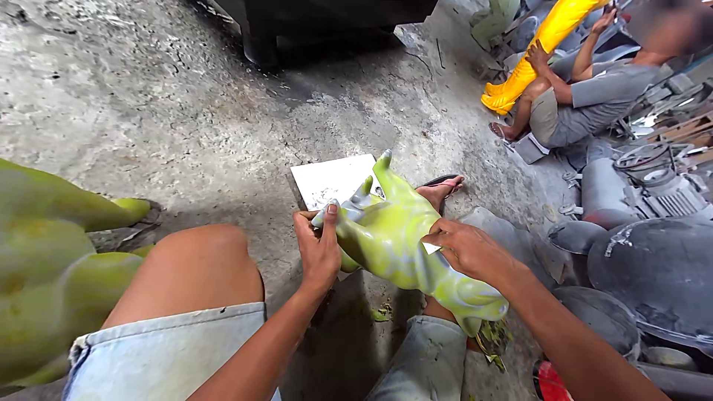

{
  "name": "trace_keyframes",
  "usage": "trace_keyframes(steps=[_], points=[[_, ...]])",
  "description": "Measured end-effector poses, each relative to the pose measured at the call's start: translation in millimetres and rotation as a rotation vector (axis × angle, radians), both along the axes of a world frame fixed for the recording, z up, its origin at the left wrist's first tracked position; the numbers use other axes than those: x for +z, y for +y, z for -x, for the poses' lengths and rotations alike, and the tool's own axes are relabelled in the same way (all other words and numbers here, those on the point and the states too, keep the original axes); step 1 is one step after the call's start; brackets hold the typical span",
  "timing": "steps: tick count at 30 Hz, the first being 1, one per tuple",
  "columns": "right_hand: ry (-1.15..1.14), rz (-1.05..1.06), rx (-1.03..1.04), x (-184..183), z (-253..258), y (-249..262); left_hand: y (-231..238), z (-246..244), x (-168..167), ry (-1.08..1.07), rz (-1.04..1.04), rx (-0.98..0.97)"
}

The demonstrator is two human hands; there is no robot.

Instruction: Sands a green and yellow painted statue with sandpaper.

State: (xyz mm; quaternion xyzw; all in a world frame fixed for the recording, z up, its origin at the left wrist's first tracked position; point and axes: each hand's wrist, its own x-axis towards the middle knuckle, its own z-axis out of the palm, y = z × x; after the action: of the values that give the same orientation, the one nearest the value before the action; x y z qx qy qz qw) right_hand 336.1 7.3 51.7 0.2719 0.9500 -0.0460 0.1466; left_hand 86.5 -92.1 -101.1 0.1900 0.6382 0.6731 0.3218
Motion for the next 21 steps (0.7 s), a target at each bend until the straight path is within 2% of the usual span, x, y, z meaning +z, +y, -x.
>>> trace_keyframes(steps=[8, 12, 15, 17, 21], points=[[0.024, -0.102, 0.073, -7.2, -19.4, -19.9, -0.4, 0.8, 0.0, 0.019, -0.019, -0.011], [0.083, -0.072, 0.090, -7.9, -28.9, -20.6, 0.2, 1.5, -2.3, 0.004, -0.027, -0.009], [0.339, 0.061, -0.111, -8.5, -35.4, -20.6, 0.6, 1.7, -1.6, 0.002, -0.021, 0.005], [0.502, 0.069, -0.297, -7.8, -30.5, -23.1, -2.0, 0.4, -2.4, 0.002, -0.009, -0.006], [0.509, -0.090, -0.529, -15.3, -15.8, -26.6, -7.0, -0.3, 0.0, 0.000, 0.042, -0.050]])
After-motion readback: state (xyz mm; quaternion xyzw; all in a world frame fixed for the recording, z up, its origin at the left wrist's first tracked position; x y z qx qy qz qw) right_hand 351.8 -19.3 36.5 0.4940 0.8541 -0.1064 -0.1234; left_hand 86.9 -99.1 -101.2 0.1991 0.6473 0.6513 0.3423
